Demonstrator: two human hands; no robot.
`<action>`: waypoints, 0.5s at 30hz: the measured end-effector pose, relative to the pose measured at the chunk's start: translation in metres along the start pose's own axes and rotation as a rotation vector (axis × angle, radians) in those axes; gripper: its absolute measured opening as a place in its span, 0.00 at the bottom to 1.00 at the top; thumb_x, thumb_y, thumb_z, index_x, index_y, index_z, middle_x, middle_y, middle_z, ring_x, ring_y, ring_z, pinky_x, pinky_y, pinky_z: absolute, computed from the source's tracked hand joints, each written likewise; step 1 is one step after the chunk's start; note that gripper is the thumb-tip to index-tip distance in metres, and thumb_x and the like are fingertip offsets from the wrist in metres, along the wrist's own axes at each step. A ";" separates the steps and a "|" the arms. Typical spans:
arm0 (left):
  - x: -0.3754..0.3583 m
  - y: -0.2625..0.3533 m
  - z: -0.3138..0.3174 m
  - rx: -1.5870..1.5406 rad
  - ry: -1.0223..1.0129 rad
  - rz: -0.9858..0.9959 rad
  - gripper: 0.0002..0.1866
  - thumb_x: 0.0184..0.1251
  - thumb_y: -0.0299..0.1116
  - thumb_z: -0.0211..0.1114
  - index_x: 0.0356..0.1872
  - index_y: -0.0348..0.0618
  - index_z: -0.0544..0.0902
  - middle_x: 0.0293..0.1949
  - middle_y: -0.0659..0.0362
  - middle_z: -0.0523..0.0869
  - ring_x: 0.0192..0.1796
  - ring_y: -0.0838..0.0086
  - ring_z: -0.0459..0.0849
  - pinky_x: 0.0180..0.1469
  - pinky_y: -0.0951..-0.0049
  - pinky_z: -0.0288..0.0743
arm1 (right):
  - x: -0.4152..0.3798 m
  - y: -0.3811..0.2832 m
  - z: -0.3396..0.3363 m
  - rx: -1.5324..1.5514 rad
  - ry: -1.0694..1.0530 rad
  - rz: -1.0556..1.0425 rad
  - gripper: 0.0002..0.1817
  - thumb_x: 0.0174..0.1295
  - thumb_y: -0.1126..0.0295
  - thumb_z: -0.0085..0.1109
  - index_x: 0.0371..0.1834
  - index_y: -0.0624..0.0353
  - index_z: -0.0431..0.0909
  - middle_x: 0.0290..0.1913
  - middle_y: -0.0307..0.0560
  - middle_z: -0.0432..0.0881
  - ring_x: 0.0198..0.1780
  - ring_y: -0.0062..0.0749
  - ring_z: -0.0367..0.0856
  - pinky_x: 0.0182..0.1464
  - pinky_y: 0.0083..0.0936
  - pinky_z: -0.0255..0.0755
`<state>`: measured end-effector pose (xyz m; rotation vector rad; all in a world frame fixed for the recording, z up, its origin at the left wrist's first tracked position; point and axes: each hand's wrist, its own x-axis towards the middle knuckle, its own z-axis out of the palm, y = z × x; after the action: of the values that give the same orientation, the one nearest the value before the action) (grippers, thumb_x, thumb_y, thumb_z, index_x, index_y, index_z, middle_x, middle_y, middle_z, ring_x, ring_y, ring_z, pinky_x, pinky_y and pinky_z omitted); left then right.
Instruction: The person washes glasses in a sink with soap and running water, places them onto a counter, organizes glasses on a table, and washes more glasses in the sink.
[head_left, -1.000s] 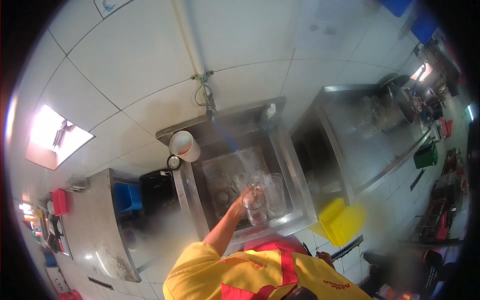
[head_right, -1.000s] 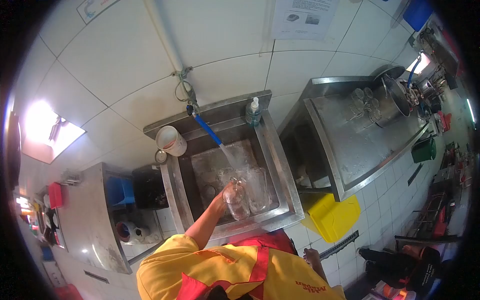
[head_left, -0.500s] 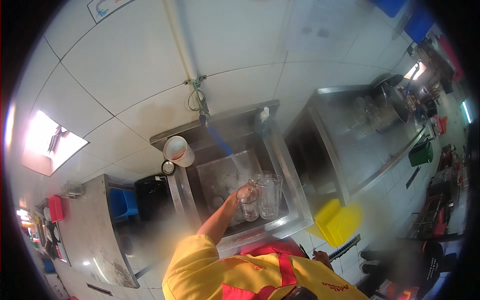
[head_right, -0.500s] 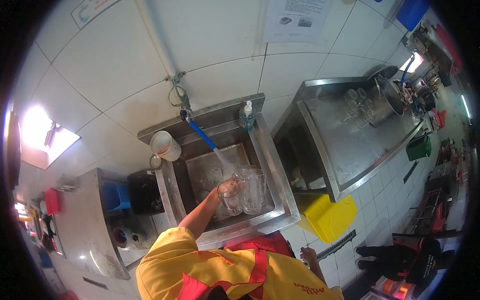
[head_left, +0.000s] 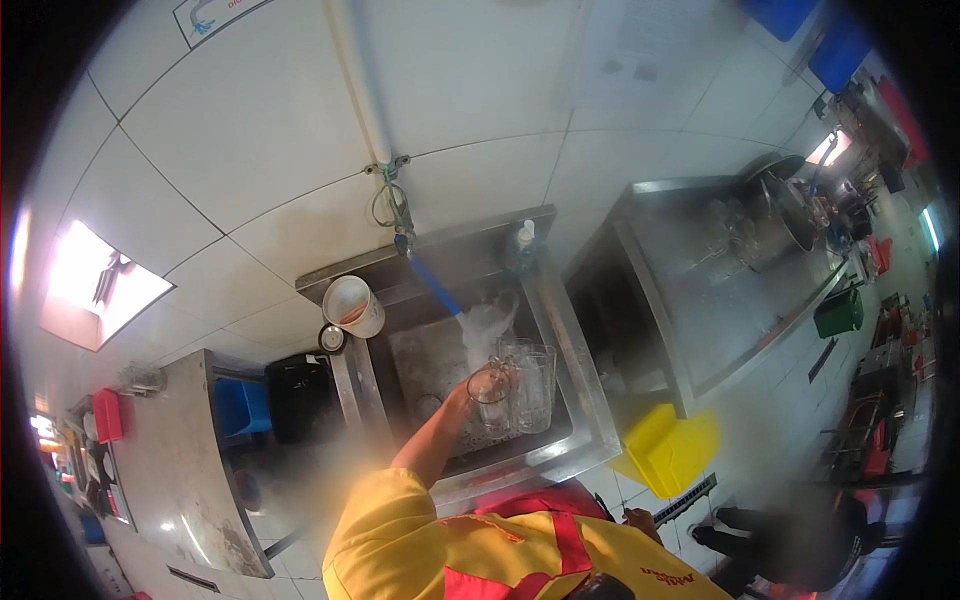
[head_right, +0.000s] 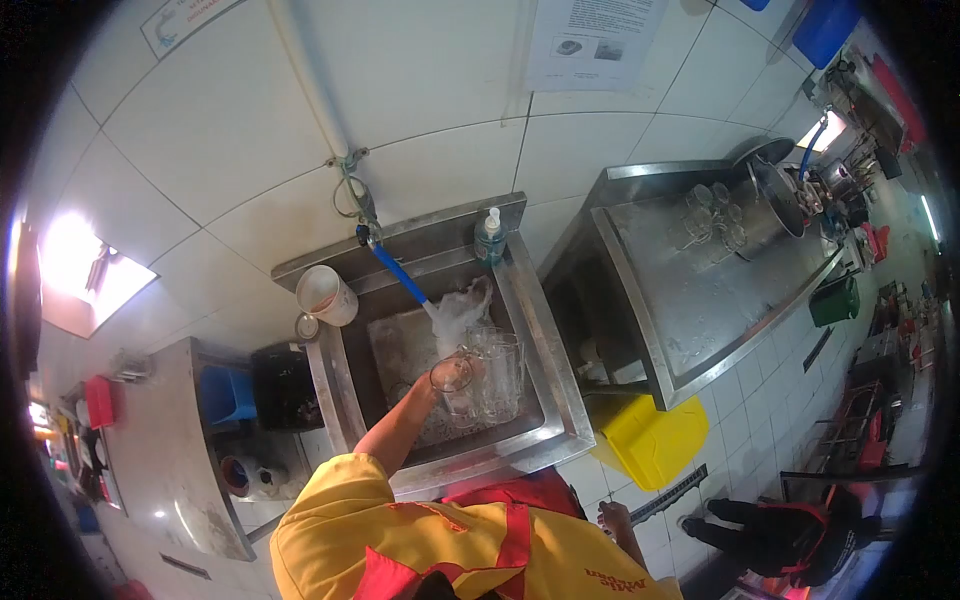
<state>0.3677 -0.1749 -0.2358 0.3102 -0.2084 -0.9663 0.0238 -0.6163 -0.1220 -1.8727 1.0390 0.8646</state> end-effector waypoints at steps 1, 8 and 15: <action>-0.002 -0.001 0.006 0.336 -0.039 0.150 0.25 0.55 0.48 0.64 0.45 0.35 0.75 0.37 0.57 0.81 0.35 0.74 0.80 0.36 0.75 0.75 | 0.004 0.001 0.000 -0.007 -0.010 0.001 0.15 0.58 0.61 0.49 0.29 0.63 0.75 0.20 0.46 0.78 0.20 0.30 0.78 0.24 0.26 0.73; -0.006 0.009 0.033 -0.595 0.032 -0.291 0.19 0.61 0.44 0.59 0.42 0.37 0.76 0.37 0.59 0.81 0.35 0.76 0.81 0.34 0.79 0.76 | 0.010 -0.001 0.001 0.019 0.000 -0.022 0.15 0.58 0.59 0.51 0.28 0.61 0.75 0.20 0.45 0.78 0.20 0.27 0.77 0.22 0.23 0.71; 0.000 0.014 0.055 -0.413 -0.005 -0.105 0.15 0.66 0.35 0.51 0.49 0.36 0.70 0.36 0.58 0.80 0.35 0.80 0.80 0.33 0.84 0.75 | 0.030 0.019 0.000 0.123 -0.021 0.018 0.15 0.59 0.58 0.52 0.28 0.59 0.75 0.20 0.44 0.77 0.20 0.26 0.76 0.22 0.23 0.69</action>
<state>0.3613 -0.1763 -0.1792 -0.0612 0.0063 -1.0874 0.0197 -0.6324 -0.1538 -1.7510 1.0731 0.8110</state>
